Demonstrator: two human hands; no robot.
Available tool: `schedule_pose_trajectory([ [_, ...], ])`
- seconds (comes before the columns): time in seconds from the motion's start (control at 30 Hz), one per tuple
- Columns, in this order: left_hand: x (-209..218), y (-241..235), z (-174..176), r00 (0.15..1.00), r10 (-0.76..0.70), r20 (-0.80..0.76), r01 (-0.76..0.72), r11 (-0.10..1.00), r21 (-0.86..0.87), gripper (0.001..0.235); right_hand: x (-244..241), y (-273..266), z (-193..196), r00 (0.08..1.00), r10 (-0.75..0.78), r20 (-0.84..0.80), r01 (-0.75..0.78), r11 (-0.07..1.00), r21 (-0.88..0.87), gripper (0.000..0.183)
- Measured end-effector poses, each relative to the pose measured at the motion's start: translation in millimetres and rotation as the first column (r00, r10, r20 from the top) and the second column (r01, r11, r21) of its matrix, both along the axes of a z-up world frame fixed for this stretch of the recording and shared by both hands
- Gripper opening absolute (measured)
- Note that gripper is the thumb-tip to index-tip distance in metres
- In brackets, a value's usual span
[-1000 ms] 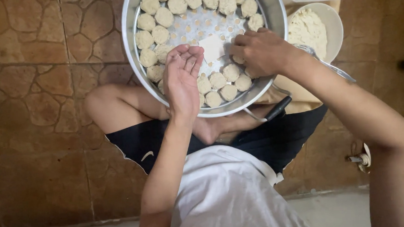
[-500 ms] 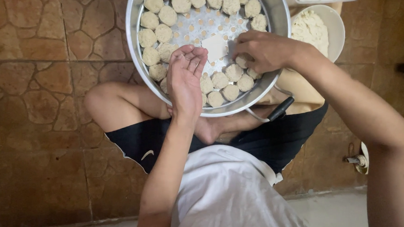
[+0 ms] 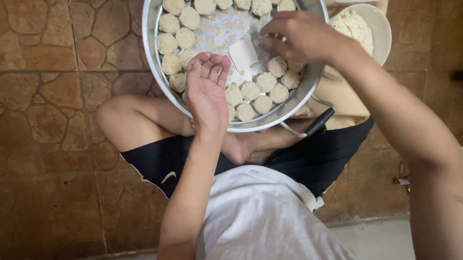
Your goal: The person sits on the floor and uses a fork to press a pattern into small balls of dough held in their hand. They place the shaped dough onto a perforated metal tray. The person then spreads a white paste onto a small square paper using the fork.
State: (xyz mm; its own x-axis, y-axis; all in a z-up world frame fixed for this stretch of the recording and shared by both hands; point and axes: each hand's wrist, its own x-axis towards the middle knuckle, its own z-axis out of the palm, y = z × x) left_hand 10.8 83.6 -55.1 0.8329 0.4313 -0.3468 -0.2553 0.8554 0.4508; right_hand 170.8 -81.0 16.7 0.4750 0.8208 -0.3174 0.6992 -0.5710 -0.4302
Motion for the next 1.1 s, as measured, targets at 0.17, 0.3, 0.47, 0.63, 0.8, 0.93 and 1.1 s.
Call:
schedule_pose_trajectory([
  [0.17,0,1,-2,1.0,0.003,-0.015,-0.003,1.0,-0.011,0.023,-10,13,-49,0.94,0.243,0.24,-0.236,0.97,-0.06,0.05],
  [0.3,0,0,-2,1.0,-0.01,-0.017,0.01,1.0,0.017,0.021,-15,17,-70,0.864,0.329,0.38,-0.316,0.944,-0.097,0.058],
  [0.47,-1,-4,0,1.0,-0.024,-0.003,0.024,0.999,0.033,0.02,-12,16,-76,0.833,0.336,0.438,-0.349,0.936,-0.054,0.049],
  [0.63,-1,-5,-1,0.999,-0.041,0.003,0.04,0.998,0.04,0.02,-11,17,-73,0.828,0.342,0.444,-0.351,0.934,-0.065,0.048],
  [0.8,-1,-5,-1,0.999,-0.051,0.003,0.051,0.998,0.042,0.019,-9,16,-76,0.818,0.332,0.471,-0.366,0.93,-0.019,0.036],
  [0.93,-1,-5,-2,0.998,-0.056,0.008,0.056,0.998,0.028,0.019,-12,27,-58,0.873,0.319,0.369,-0.34,0.941,-0.009,0.038],
  [1.1,-1,-5,-4,0.998,-0.068,-0.005,0.068,0.997,0.022,0.02,-8,26,-58,0.896,0.342,0.282,-0.344,0.938,-0.046,0.018],
])
